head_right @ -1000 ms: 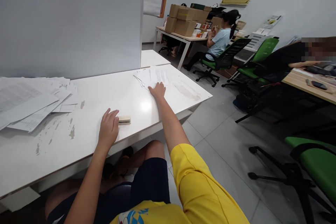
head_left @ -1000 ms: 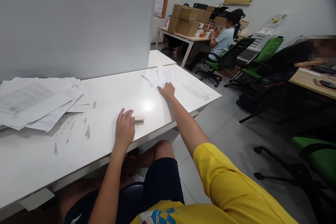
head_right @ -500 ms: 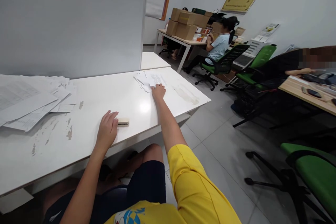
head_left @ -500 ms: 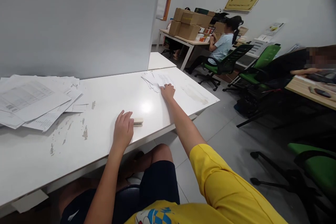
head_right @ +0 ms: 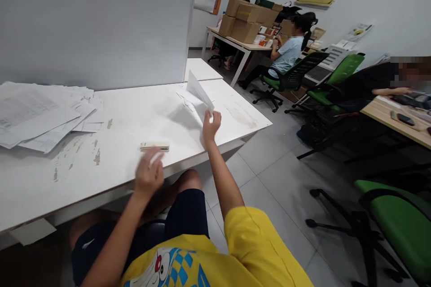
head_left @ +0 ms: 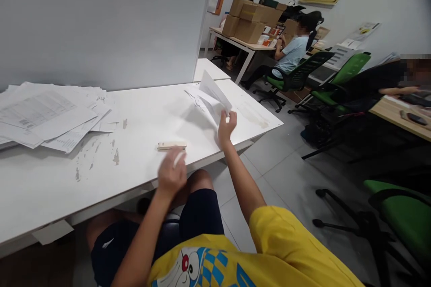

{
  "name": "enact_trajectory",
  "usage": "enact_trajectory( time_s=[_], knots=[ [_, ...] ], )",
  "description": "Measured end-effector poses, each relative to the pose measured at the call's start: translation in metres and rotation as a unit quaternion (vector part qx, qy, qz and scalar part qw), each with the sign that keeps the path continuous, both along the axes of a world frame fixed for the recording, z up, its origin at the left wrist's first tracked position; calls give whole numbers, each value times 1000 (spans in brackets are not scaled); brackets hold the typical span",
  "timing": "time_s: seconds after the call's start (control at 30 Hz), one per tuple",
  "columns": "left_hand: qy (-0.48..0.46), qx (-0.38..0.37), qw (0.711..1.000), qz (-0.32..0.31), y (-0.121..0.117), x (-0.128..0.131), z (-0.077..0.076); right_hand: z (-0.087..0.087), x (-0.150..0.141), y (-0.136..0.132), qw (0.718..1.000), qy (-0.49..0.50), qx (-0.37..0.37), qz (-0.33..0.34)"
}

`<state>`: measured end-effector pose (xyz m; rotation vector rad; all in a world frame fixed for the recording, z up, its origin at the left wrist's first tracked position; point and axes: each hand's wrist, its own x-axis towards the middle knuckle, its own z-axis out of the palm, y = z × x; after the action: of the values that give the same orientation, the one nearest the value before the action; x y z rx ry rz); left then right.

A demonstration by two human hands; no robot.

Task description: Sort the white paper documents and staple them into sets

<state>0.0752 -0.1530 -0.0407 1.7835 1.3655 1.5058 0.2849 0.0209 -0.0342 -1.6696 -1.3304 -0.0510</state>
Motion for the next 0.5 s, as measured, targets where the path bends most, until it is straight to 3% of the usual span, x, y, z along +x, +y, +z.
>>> enact_trajectory(
  time_s=[0.07,0.13,0.23,0.3,0.4,0.5],
  knots=[
    [-191,-106,974,-61,-36,35,-6,-14,7,-65,995,-9,89,50],
    [-377,-233,892,-91,-60,68,-11,-31,20,-126,974,-72,158,147],
    [-519,-310,784,-138,-66,93,-9,-47,40,-195,927,-194,183,266],
    [-566,-320,743,-157,-57,93,-2,-45,47,-224,911,-236,150,303],
    [-582,-343,720,-161,-41,87,1,-35,48,-246,923,-216,75,311],
    [-558,-330,748,-145,-33,84,-8,-32,48,-254,939,-157,-3,305]
  ],
)
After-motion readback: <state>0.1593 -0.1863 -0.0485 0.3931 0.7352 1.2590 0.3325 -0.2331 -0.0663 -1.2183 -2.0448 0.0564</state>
